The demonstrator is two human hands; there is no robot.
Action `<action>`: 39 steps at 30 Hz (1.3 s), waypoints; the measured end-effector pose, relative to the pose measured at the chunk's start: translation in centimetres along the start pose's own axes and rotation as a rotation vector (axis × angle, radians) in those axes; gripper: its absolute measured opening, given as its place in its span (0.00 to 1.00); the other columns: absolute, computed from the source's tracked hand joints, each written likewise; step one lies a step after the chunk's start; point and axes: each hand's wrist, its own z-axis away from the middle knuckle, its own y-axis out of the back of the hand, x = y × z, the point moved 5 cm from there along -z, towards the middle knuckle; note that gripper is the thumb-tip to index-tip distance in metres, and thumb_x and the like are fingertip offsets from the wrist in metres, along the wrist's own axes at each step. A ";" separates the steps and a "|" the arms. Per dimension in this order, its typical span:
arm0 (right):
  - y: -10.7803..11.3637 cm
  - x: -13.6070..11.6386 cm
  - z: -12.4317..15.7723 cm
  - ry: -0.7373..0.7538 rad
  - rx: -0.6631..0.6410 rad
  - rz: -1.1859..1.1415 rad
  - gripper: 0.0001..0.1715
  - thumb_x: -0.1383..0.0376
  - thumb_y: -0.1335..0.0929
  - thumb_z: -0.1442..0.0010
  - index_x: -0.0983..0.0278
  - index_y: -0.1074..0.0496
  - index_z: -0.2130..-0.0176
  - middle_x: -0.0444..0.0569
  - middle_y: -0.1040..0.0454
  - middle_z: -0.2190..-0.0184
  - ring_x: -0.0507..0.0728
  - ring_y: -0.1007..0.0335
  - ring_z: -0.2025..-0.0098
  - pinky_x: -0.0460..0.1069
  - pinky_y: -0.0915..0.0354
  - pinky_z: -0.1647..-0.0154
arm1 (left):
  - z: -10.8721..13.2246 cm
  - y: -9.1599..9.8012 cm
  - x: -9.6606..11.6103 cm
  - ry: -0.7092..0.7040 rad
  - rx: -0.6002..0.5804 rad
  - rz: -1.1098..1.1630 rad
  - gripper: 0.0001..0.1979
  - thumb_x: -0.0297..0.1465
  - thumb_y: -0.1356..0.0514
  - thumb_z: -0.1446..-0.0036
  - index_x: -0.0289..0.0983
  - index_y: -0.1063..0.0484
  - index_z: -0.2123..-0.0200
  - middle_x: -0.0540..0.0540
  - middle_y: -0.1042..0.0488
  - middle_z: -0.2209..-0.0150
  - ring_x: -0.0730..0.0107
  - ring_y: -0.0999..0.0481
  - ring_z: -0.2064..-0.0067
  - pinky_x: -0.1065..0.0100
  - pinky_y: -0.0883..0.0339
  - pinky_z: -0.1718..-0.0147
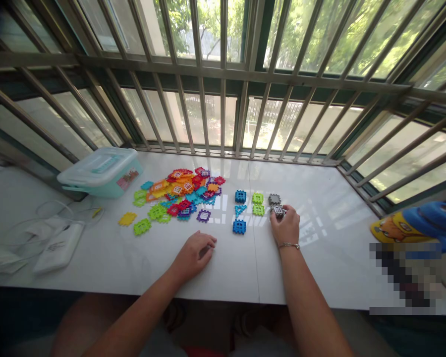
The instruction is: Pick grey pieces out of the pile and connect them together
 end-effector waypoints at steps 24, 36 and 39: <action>-0.6 0.3 0.0 0.028 -0.030 -0.020 0.31 0.50 0.32 0.36 0.63 0.35 0.41 0.62 0.28 0.45 0.69 0.33 0.45 0.64 0.36 0.38 | 0.0 0.1 0.1 0.006 -0.003 0.015 0.09 0.24 0.39 0.38 0.44 0.25 0.59 0.46 0.16 0.50 0.58 0.19 0.45 0.43 0.41 0.29; -0.3 0.1 -0.1 -0.005 -0.020 0.019 0.38 0.43 0.30 0.39 0.64 0.34 0.42 0.64 0.27 0.46 0.71 0.32 0.46 0.63 0.35 0.41 | 0.0 0.1 0.1 0.007 -0.004 0.020 0.09 0.25 0.39 0.38 0.44 0.25 0.58 0.47 0.17 0.50 0.58 0.19 0.45 0.43 0.41 0.29; -0.3 0.0 -0.1 -0.018 -0.028 0.032 0.38 0.43 0.29 0.39 0.65 0.34 0.41 0.64 0.27 0.46 0.70 0.32 0.46 0.63 0.34 0.42 | 0.0 0.1 0.1 0.010 -0.008 0.018 0.09 0.24 0.40 0.38 0.44 0.26 0.58 0.47 0.17 0.50 0.59 0.19 0.45 0.43 0.42 0.29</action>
